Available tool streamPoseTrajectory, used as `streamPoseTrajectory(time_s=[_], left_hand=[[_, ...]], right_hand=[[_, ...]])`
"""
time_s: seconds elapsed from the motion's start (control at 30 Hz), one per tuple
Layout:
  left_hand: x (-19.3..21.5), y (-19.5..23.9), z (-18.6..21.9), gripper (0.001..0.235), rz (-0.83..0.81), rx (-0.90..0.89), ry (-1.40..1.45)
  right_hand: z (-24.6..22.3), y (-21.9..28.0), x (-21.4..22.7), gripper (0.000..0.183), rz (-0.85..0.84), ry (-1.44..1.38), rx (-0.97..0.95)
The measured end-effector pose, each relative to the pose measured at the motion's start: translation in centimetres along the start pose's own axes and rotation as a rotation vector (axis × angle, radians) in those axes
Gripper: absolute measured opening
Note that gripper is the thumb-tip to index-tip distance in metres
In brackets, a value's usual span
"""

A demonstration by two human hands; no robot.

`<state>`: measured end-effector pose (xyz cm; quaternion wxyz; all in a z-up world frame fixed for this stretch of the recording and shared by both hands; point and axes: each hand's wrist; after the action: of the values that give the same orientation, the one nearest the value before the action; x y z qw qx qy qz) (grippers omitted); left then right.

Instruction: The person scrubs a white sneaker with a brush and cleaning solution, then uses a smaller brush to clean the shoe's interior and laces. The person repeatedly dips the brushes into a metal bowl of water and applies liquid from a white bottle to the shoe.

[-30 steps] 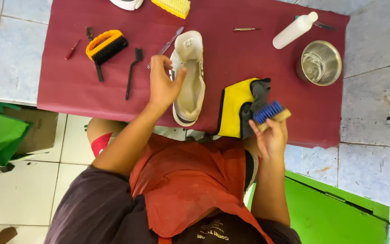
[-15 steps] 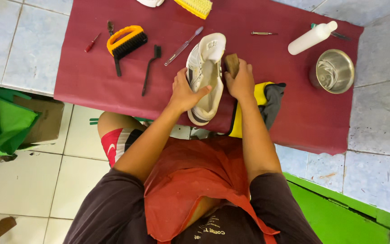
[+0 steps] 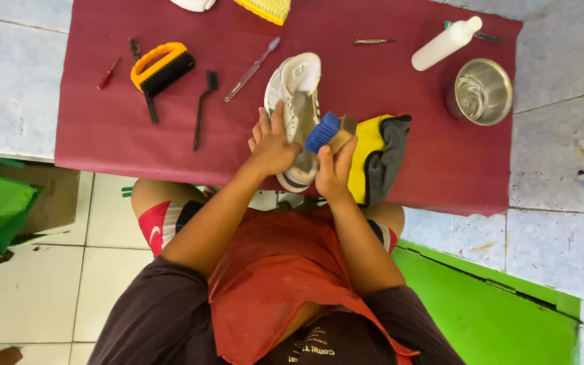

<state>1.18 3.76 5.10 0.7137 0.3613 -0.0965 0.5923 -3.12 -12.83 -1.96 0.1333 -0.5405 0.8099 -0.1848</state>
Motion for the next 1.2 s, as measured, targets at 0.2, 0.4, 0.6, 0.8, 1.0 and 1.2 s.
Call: streamPoseTrajectory(time_s=[0.2,0.4,0.6,0.8,1.0,1.2], left_hand=[[-2.4,-1.1,-1.6,0.098,0.197,-0.047,0.360],[-4.4,-1.6,-1.4,0.092,0.323,-0.122,0.555],[-0.7,-1.2,-4.4,0.084,0.382,-0.144,0.562],[5.1,3.9,-6.2,0.087,0.493,-0.217,0.484],[9.9,9.4,-9.2,0.086,0.522,-0.125,0.508],[11.8,11.5,-12.7,0.088,0.565,-0.025,0.525]], right_hand=[[0.7,1.1,1.2,0.060,0.174,0.296,0.163],[2.3,1.0,3.3,0.043,0.231,0.119,0.068],[4.0,-3.5,6.4,0.040,0.365,0.008,-0.166],[1.0,-8.3,1.9,0.055,-0.129,0.799,-0.226],[1.2,-12.3,-4.0,0.059,-0.475,1.297,-0.148],[-0.6,-10.2,-13.8,0.043,-0.463,0.988,0.178]])
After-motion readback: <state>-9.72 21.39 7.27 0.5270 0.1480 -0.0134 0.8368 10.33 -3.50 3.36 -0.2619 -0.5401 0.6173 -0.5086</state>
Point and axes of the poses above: each hand's wrist, its own y-axis away from the middle knuckle, its own x-axis out of the back of the hand, z = x × y, and after that the axes turned 11 degrees about z, right-handed
